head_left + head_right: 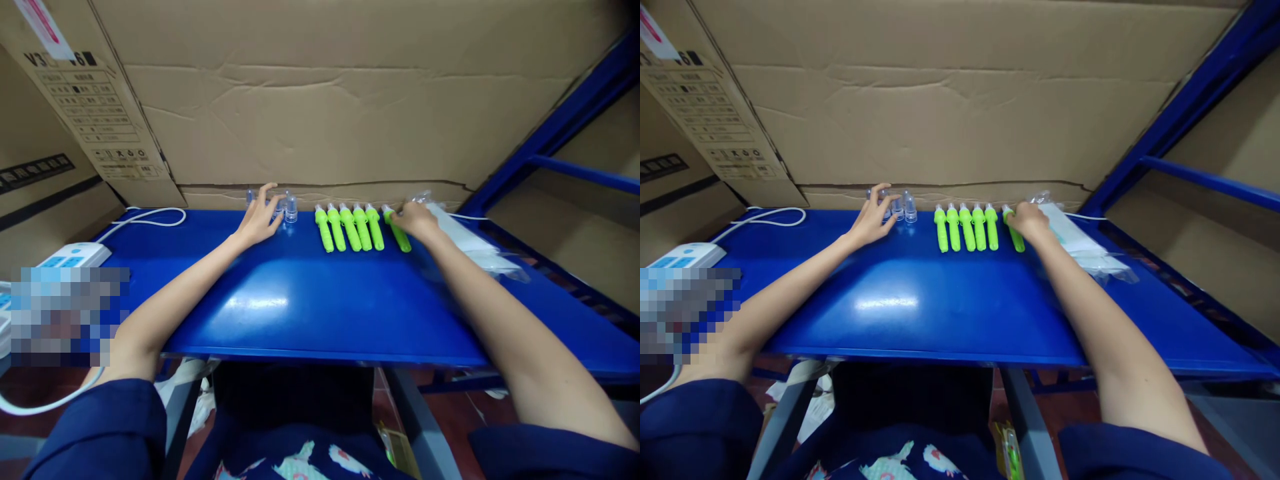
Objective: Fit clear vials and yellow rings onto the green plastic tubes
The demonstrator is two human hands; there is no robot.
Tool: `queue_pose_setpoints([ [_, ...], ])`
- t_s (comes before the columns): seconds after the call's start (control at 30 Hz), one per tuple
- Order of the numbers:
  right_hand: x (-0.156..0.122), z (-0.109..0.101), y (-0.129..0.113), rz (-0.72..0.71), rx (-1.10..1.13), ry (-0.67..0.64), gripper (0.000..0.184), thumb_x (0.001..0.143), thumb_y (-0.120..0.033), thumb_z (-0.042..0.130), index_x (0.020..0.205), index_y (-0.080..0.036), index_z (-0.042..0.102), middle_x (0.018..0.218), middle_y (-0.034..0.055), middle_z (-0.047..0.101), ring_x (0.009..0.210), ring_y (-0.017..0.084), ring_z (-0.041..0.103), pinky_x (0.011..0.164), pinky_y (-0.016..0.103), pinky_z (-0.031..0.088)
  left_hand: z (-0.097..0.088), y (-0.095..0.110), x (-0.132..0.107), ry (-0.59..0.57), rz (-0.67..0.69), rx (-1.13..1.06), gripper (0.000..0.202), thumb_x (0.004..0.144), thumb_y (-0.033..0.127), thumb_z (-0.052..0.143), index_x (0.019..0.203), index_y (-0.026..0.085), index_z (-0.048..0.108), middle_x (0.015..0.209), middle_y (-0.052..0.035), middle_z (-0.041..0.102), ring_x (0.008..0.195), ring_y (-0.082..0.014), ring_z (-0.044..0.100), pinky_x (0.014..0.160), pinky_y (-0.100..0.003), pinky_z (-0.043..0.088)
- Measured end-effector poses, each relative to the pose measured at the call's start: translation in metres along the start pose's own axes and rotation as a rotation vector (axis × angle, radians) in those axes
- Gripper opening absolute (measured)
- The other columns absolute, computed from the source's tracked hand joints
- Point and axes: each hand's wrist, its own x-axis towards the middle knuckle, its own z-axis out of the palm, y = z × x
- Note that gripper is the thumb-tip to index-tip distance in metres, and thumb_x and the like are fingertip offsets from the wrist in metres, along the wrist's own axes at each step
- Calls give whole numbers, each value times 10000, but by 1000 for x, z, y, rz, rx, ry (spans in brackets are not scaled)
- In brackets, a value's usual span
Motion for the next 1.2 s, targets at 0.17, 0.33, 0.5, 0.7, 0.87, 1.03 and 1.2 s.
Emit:
queue_pose_setpoints([
  [0.17,7,1,-9,118,-184,-81,512,949,-425,559,1339,-96,610,1325,276,630,1192,389,647,907,466,531,4,-3,27,-44,-17,103,457,918,264,581,1359,173,507,1490,-223,447,1357,-376,489,1065,-567,437],
  [0.33,13,4,-11,41,-174,-159,547,966,-397,537,1416,-85,540,1383,273,598,1258,392,612,945,461,517,22,-4,48,-135,8,207,407,897,294,643,1272,142,599,1324,-210,609,1281,-389,525,1069,-593,372],
  [0.5,19,11,-10,1,-175,-151,461,971,-339,522,1325,-63,627,1328,279,634,1246,386,629,932,420,525,30,-3,57,-144,22,276,326,882,291,681,1173,145,655,1239,-202,657,1240,-383,528,1048,-600,348],
  [0.7,20,15,-2,-43,-136,-79,393,938,-307,561,1183,-36,706,1182,286,703,1131,370,688,849,371,535,26,-5,57,-165,-24,248,276,885,231,677,1153,163,666,1169,-177,705,1195,-370,559,1064,-631,306],
  [0.87,17,1,2,-61,-41,37,408,938,-305,556,1287,-121,661,1173,204,727,1134,342,677,907,388,525,19,-5,55,-103,-48,152,222,889,264,687,1102,201,682,1137,-135,727,1168,-343,576,1081,-619,284],
  [1.03,14,-20,-7,-94,28,139,446,938,-283,587,1347,-107,615,1220,206,703,1188,355,640,1004,424,493,2,-6,57,42,-113,-6,250,865,337,729,1086,225,699,1103,-94,743,1147,-337,604,1102,-619,264],
  [1.2,7,-33,-30,-172,122,194,471,942,-267,597,1389,-117,585,1277,200,675,1218,363,623,1053,466,469,-12,-14,64,251,-257,-357,313,802,379,788,1048,206,701,1051,-76,739,1072,-256,670,1059,-467,446],
])
